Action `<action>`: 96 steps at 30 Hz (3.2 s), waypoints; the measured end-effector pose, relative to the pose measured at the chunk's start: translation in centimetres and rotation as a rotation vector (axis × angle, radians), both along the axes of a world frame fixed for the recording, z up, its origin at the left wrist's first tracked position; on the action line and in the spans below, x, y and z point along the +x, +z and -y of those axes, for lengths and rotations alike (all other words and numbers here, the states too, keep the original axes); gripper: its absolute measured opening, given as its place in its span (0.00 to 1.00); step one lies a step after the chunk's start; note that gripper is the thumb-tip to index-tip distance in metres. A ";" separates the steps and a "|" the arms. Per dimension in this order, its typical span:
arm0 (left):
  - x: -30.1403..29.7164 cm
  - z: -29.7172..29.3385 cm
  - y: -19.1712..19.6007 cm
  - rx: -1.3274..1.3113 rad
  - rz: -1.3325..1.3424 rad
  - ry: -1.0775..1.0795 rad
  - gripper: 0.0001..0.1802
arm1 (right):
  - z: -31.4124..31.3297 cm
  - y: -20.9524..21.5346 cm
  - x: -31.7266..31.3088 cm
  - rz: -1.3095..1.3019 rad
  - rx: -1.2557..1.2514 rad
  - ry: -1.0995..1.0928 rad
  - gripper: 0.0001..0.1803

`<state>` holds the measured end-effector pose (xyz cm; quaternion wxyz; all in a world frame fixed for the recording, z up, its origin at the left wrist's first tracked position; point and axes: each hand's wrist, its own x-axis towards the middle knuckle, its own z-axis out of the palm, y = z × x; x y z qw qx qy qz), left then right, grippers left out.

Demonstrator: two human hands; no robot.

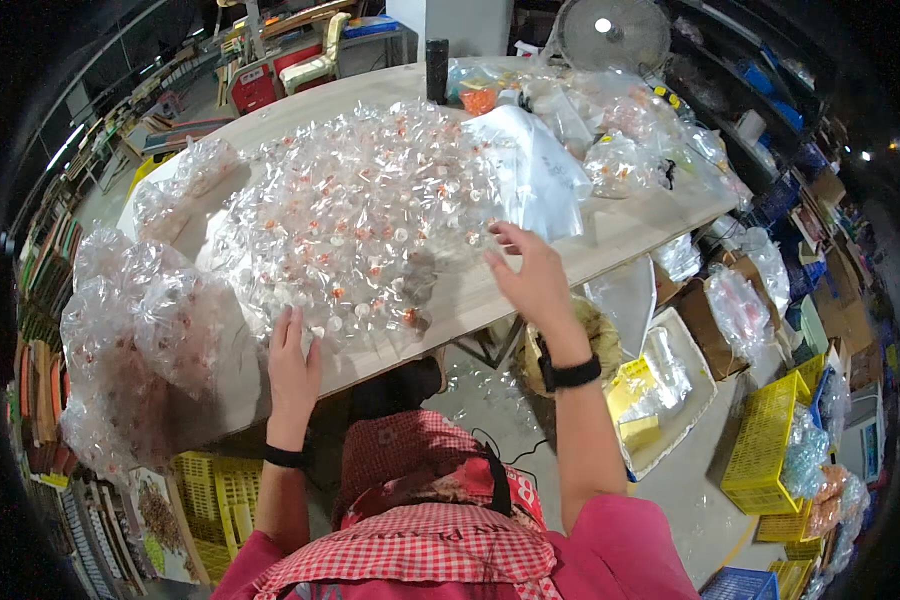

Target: Sorting and bagging small plastic-wrapped items on a workbench.

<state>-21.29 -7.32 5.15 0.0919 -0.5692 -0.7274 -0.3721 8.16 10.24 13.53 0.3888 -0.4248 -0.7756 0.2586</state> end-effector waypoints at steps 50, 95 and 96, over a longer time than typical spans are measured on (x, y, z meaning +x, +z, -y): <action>0.0 0.3 -0.5 -0.017 0.245 -0.151 0.15 | -32.4 16.6 -1.0 0.170 0.257 -0.445 0.16; 0.4 -0.2 -0.3 0.005 0.177 -0.169 0.13 | -32.4 10.1 -6.8 0.442 -0.157 -0.139 0.07; 0.4 0.0 -0.4 -0.001 0.178 -0.165 0.13 | -32.8 10.2 -6.6 0.277 -0.117 -0.297 0.07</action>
